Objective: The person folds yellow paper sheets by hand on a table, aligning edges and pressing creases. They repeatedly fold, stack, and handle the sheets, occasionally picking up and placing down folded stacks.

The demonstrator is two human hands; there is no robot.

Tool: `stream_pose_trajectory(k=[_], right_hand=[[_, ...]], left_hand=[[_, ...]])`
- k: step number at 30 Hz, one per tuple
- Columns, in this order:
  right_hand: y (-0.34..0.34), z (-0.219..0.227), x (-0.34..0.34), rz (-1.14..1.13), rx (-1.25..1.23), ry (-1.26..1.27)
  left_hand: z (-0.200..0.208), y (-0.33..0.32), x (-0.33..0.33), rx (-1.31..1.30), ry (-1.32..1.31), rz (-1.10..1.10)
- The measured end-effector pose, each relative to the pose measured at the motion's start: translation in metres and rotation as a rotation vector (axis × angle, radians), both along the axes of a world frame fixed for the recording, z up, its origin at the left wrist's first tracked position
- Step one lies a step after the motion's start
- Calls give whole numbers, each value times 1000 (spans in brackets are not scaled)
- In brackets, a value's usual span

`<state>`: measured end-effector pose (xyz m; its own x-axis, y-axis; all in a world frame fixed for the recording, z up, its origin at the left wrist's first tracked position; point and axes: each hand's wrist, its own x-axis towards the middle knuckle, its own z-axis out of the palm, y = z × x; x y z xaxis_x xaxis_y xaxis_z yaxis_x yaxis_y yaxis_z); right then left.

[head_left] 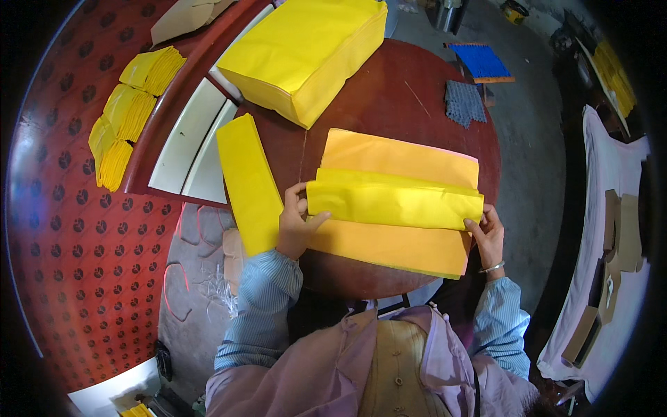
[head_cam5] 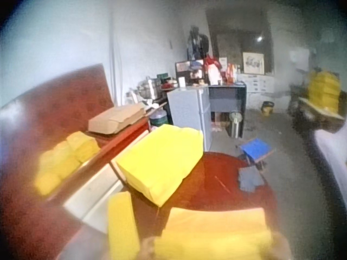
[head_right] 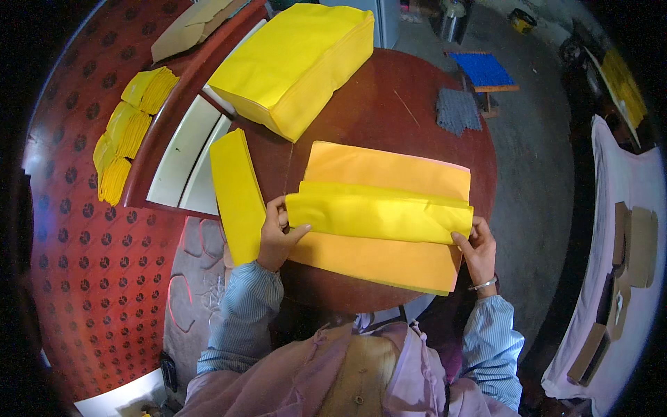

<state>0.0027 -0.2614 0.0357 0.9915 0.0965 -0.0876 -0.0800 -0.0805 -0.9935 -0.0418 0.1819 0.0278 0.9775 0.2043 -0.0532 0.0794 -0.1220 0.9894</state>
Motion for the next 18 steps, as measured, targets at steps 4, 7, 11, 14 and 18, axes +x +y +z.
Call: stream_pose_trajectory(k=[4,7,11,14,18], right_hand=[[3,-13,-6,-144,16,-102],[11,-16,-12,-262,-62,-153],[25,-16,-19,-400,-133,-135],[30,-17,-21,-401,-134,-171],[31,-17,-22,-437,-192,-104]], left_hand=[[-14,1,3,61,91,116],[-19,-3,4,214,31,172],[-15,-7,5,325,24,226],[-7,-4,5,500,31,187],[0,-7,8,436,160,216]])
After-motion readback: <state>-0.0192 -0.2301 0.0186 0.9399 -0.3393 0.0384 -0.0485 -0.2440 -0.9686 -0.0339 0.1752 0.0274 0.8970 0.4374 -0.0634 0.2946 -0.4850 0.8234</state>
